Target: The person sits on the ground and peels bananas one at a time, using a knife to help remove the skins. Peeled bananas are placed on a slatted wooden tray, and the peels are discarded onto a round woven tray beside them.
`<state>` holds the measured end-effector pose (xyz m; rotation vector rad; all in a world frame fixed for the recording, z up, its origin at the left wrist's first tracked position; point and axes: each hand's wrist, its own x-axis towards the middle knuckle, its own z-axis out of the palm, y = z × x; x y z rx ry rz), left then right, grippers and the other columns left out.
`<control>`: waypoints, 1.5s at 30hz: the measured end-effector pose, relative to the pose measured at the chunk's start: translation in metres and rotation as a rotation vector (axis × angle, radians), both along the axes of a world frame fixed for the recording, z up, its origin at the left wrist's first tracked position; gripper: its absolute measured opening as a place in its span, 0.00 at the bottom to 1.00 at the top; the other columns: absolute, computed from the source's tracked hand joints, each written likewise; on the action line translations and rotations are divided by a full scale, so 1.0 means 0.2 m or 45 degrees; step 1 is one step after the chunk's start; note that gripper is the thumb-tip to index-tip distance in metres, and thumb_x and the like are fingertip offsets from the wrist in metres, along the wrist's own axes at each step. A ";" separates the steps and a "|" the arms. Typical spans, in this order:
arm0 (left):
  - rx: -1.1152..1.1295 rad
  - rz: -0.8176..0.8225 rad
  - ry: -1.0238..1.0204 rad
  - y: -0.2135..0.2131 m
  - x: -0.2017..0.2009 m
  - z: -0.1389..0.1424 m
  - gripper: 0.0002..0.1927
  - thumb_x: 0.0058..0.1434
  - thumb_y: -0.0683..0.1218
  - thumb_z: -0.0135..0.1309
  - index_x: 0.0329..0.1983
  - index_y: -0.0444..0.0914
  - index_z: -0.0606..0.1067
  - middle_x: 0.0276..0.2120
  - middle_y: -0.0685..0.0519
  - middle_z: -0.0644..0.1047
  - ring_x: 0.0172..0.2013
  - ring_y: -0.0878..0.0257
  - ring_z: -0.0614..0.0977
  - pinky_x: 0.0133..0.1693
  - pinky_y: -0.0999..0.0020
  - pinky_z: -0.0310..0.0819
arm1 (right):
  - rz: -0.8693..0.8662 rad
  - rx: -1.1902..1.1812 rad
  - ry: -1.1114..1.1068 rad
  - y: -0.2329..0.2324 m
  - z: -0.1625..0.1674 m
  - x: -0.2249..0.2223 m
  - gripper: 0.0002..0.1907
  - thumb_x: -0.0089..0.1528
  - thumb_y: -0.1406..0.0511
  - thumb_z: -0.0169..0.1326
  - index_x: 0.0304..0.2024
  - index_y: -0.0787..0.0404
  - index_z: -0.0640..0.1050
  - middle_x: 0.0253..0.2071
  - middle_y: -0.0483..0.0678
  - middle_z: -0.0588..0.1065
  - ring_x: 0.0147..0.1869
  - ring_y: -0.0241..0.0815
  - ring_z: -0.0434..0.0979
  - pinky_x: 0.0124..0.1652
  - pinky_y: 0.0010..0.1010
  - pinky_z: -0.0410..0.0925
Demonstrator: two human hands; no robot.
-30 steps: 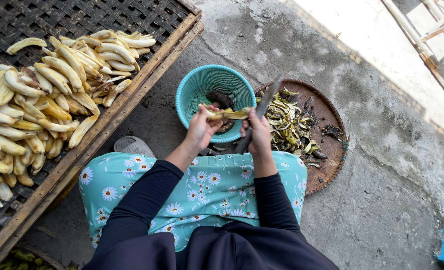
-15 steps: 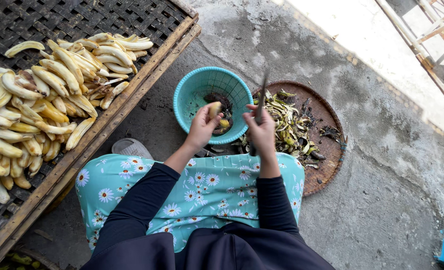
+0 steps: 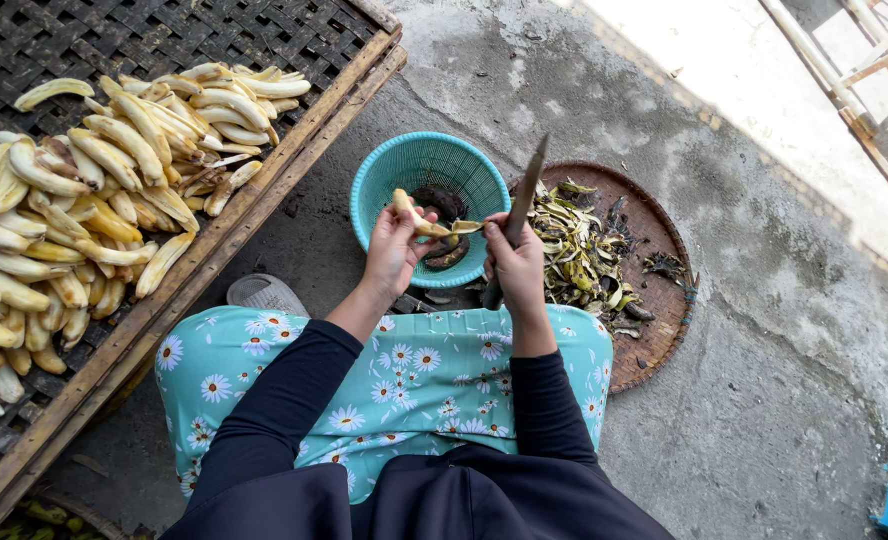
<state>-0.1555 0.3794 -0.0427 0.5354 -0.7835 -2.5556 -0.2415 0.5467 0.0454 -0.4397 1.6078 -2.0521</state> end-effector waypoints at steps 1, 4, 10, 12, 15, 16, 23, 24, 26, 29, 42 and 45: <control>0.069 0.027 -0.005 -0.03 0.00 -0.01 0.17 0.72 0.49 0.44 0.61 0.43 0.62 0.53 0.52 0.71 0.56 0.57 0.78 0.53 0.52 0.81 | -0.006 -0.030 -0.011 0.01 0.00 -0.01 0.06 0.70 0.68 0.53 0.46 0.65 0.74 0.31 0.40 0.69 0.25 0.26 0.65 0.21 0.21 0.61; 0.179 0.074 -0.026 -0.07 0.00 -0.03 0.17 0.74 0.51 0.40 0.62 0.43 0.61 0.53 0.53 0.69 0.58 0.56 0.77 0.56 0.48 0.79 | -0.067 -0.047 0.044 0.05 0.00 -0.03 0.06 0.70 0.68 0.54 0.47 0.66 0.75 0.30 0.41 0.68 0.25 0.27 0.65 0.21 0.22 0.61; 0.267 0.031 0.041 -0.09 0.01 -0.04 0.19 0.75 0.55 0.36 0.64 0.44 0.63 0.51 0.52 0.71 0.53 0.59 0.78 0.56 0.52 0.79 | -0.407 0.234 0.710 0.18 0.01 -0.14 0.18 0.73 0.66 0.58 0.61 0.67 0.69 0.38 0.44 0.72 0.34 0.30 0.70 0.32 0.23 0.66; 0.311 0.014 0.098 -0.09 0.01 -0.04 0.20 0.75 0.58 0.34 0.63 0.45 0.63 0.45 0.53 0.71 0.48 0.61 0.79 0.54 0.54 0.80 | -0.362 0.293 0.736 0.17 0.02 -0.14 0.24 0.73 0.63 0.54 0.67 0.64 0.64 0.37 0.43 0.71 0.34 0.30 0.70 0.31 0.23 0.67; 0.341 0.064 0.192 -0.08 -0.01 -0.04 0.20 0.75 0.62 0.34 0.58 0.46 0.64 0.35 0.55 0.70 0.38 0.63 0.77 0.51 0.54 0.81 | -0.059 0.348 0.301 0.09 0.02 -0.01 0.26 0.72 0.58 0.41 0.71 0.58 0.58 0.29 0.39 0.67 0.23 0.28 0.65 0.19 0.22 0.63; 0.331 0.095 0.177 -0.09 -0.02 -0.04 0.19 0.75 0.62 0.35 0.57 0.47 0.64 0.34 0.55 0.70 0.36 0.63 0.77 0.49 0.56 0.80 | 0.055 0.362 0.257 0.04 0.01 0.06 0.27 0.73 0.57 0.37 0.74 0.56 0.58 0.29 0.38 0.66 0.24 0.27 0.64 0.20 0.22 0.62; 0.580 0.353 0.143 -0.17 0.02 0.00 0.17 0.74 0.58 0.40 0.47 0.39 0.61 0.39 0.50 0.72 0.39 0.61 0.80 0.47 0.61 0.85 | 0.603 0.304 0.629 -0.14 0.05 0.38 0.30 0.73 0.65 0.43 0.78 0.58 0.57 0.38 0.42 0.67 0.42 0.34 0.67 0.46 0.24 0.65; 0.531 0.356 0.189 -0.18 0.02 0.01 0.17 0.75 0.58 0.41 0.49 0.40 0.64 0.39 0.52 0.72 0.37 0.64 0.77 0.42 0.67 0.81 | 0.636 0.308 0.703 -0.15 0.07 0.40 0.30 0.73 0.67 0.43 0.78 0.59 0.58 0.40 0.43 0.68 0.44 0.35 0.68 0.50 0.25 0.66; 0.438 0.358 0.283 -0.20 0.02 0.02 0.18 0.75 0.59 0.43 0.55 0.42 0.69 0.40 0.54 0.72 0.31 0.69 0.72 0.32 0.78 0.73 | 0.674 0.322 0.811 -0.16 0.09 0.42 0.30 0.72 0.68 0.44 0.77 0.59 0.57 0.45 0.45 0.70 0.47 0.39 0.70 0.52 0.28 0.66; 0.421 0.338 0.260 -0.22 0.03 0.01 0.15 0.73 0.57 0.41 0.55 0.47 0.69 0.40 0.54 0.71 0.28 0.71 0.68 0.27 0.84 0.68 | 0.706 0.420 0.878 -0.16 0.12 0.42 0.31 0.72 0.68 0.43 0.77 0.57 0.57 0.44 0.47 0.69 0.46 0.42 0.71 0.51 0.29 0.67; 0.716 0.154 0.076 -0.27 -0.02 -0.13 0.10 0.76 0.52 0.40 0.46 0.42 0.67 0.34 0.54 0.70 0.28 0.69 0.71 0.25 0.80 0.72 | 0.681 0.636 1.039 -0.19 0.14 0.44 0.30 0.71 0.65 0.46 0.77 0.49 0.60 0.38 0.49 0.68 0.40 0.46 0.73 0.43 0.33 0.69; 0.670 0.144 0.072 -0.27 -0.02 -0.14 0.10 0.76 0.53 0.39 0.44 0.43 0.66 0.32 0.55 0.69 0.24 0.70 0.69 0.23 0.79 0.69 | 0.660 0.665 1.069 -0.19 0.14 0.44 0.31 0.71 0.65 0.46 0.77 0.49 0.59 0.38 0.49 0.68 0.39 0.47 0.73 0.42 0.34 0.69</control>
